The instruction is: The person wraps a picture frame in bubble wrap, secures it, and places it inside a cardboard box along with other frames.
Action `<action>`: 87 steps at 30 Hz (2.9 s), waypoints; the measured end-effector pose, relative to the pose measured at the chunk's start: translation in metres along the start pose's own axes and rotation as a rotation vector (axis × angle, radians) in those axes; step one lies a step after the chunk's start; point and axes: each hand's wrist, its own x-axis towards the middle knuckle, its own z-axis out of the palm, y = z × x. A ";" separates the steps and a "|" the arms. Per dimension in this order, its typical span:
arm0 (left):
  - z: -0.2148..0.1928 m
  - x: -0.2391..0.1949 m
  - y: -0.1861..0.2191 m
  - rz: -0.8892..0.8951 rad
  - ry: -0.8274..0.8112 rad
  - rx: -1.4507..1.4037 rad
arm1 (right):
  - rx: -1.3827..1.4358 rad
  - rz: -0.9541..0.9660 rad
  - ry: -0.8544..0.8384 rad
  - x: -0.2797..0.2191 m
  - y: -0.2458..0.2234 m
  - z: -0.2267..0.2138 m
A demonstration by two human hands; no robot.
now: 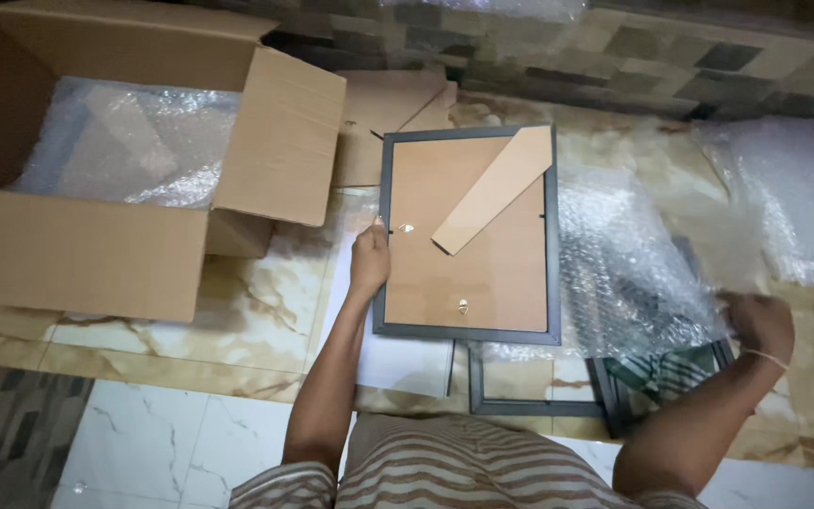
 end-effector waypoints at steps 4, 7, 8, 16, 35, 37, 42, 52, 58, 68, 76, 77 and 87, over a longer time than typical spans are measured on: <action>0.018 -0.001 0.000 -0.012 -0.065 0.048 | -0.425 0.008 0.190 0.027 0.084 0.017; 0.034 0.002 -0.006 -0.047 -0.094 0.086 | -0.227 -0.352 0.563 -0.027 0.024 0.025; 0.039 0.004 -0.008 -0.051 -0.104 0.112 | 0.075 -0.618 0.649 -0.063 -0.011 0.021; 0.058 0.008 0.000 -0.004 -0.178 0.071 | 0.355 -0.280 -0.303 -0.211 -0.167 0.041; 0.026 0.052 0.007 -0.002 -0.201 0.489 | 0.311 -0.256 -0.019 -0.047 -0.096 0.050; 0.038 0.071 -0.011 0.015 -0.143 0.499 | 0.358 -0.277 -0.002 -0.031 -0.080 0.056; 0.038 0.080 0.010 0.180 -0.095 0.559 | 0.088 -0.544 0.025 -0.016 -0.057 0.046; 0.064 0.059 0.014 -0.303 -0.223 -0.461 | 0.395 -0.240 0.009 -0.019 -0.062 0.040; 0.023 0.035 0.103 0.239 -0.151 0.317 | 0.515 -0.216 -0.032 -0.025 -0.070 0.048; -0.043 0.034 0.034 0.037 -0.157 0.810 | 0.450 -0.229 -0.022 -0.030 -0.064 0.102; -0.093 -0.013 0.151 0.144 -0.047 0.598 | 0.531 -0.350 -0.190 -0.082 -0.095 0.157; -0.098 -0.019 0.168 0.149 -0.058 0.569 | 0.545 -0.323 -0.214 -0.096 -0.107 0.156; -0.004 0.004 0.125 0.328 -0.246 0.542 | 0.613 -0.370 -0.363 -0.125 -0.115 0.213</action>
